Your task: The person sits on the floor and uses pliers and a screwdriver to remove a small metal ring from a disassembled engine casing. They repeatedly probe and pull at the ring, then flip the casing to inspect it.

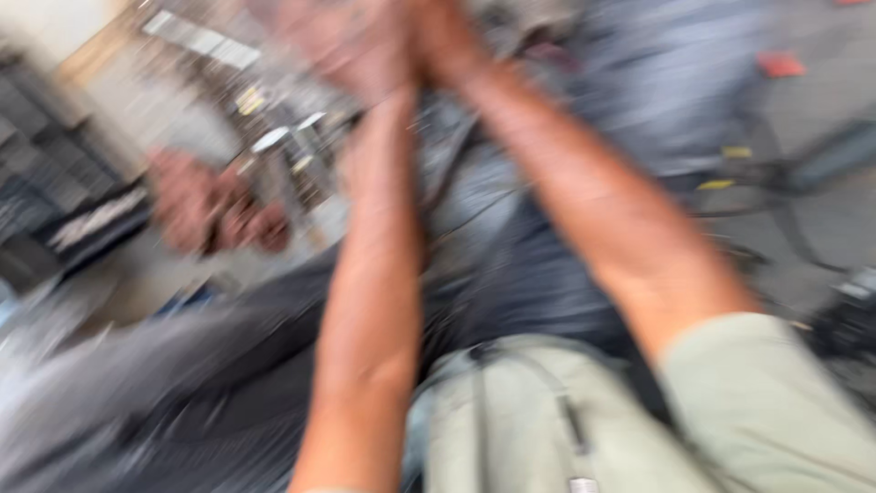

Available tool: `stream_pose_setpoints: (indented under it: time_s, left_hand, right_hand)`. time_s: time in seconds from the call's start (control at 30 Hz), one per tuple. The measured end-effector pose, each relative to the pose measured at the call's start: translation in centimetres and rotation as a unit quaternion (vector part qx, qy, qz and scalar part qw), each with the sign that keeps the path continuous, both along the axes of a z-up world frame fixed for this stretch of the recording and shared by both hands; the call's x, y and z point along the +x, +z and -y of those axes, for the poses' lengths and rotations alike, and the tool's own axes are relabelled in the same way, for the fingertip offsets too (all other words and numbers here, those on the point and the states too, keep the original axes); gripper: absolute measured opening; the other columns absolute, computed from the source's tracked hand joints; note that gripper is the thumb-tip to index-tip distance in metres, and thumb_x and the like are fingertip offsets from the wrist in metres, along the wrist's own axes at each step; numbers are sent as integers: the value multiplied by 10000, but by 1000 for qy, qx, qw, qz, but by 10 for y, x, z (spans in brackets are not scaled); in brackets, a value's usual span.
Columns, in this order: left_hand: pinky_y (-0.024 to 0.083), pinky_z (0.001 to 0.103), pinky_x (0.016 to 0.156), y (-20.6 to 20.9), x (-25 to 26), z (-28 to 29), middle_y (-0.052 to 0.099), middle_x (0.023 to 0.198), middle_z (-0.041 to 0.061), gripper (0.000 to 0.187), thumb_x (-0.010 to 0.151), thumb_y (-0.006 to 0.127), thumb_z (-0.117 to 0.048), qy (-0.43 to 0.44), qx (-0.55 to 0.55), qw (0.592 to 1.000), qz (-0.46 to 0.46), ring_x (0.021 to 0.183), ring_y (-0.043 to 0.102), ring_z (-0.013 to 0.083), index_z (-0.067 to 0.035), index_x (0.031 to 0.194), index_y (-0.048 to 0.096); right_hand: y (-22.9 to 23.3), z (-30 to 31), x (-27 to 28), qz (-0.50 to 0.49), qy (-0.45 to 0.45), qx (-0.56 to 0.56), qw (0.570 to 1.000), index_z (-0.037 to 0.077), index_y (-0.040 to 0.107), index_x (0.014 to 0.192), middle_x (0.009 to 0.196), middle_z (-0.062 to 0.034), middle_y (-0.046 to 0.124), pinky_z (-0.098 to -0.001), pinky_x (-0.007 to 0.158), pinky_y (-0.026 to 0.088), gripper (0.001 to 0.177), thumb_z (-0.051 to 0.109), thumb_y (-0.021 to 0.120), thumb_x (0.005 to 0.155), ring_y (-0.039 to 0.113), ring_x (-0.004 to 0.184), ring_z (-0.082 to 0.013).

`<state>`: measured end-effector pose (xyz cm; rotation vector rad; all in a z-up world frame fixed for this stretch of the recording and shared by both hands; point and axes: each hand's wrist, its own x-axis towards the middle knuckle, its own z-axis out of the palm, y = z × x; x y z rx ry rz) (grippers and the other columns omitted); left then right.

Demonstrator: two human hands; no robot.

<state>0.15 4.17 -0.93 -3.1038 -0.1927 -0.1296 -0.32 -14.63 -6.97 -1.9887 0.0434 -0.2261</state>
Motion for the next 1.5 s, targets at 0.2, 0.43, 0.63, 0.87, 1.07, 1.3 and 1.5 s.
stream_pose_setpoints:
  time_s: [0.2,0.43,0.63,0.87,1.07,1.3,1.5]
  left_hand:
    - [580,421,926,-31,21,79,495,1335,392,1001,1110,531,-582,34,-37,999,4,1094,659,355,163,1566,43]
    - [538,480,1142,-52,41,56,337,1541,368,1234,966,598,-735,34,-246,923,295,1394,554,426,131,1558,-54]
    - [341,509,1318,-70,40,56,197,1667,369,1164,1026,629,-612,54,-201,942,262,1574,307,470,122,1608,-61]
    - [361,456,1263,-41,23,103,286,1632,339,1090,989,680,-566,163,-222,940,199,1509,388,433,91,1605,66]
    - [453,467,1166,15,10,127,317,1479,381,954,952,730,-351,69,-250,923,284,1333,493,406,103,1517,109]
    - [482,490,1063,88,8,132,487,1233,162,642,821,678,-76,58,-469,839,269,1186,564,328,-30,1359,331]
    - [418,512,1078,96,5,129,482,1211,176,700,733,653,-13,80,-472,843,247,1186,541,346,-25,1353,327]
  right_hand:
    - [36,-10,15,-5,84,-27,996,100,685,1186,1047,-101,755,-402,894,605,317,330,655,971,738,1016,-279]
    - [63,10,-3,69,63,-45,995,80,628,1257,1249,-117,722,-394,946,612,380,282,643,936,732,1092,-285]
    - [57,9,-9,-13,78,-34,996,81,647,1253,1151,-99,744,-397,909,620,353,290,652,969,748,1048,-272]
    - [36,5,1,-31,89,17,995,51,666,989,986,-192,725,-452,832,570,224,265,666,922,721,983,-351]
    - [63,34,-2,-11,104,-43,994,50,666,1104,1000,-135,722,-415,818,603,232,207,746,954,738,937,-288]
    - [90,40,9,80,93,-83,989,103,651,1289,1110,-97,710,-411,821,634,435,130,820,889,739,961,-271]
    - [78,37,54,111,139,-322,930,172,517,1523,1551,-74,534,-495,1107,516,696,-85,661,892,572,1355,-337]
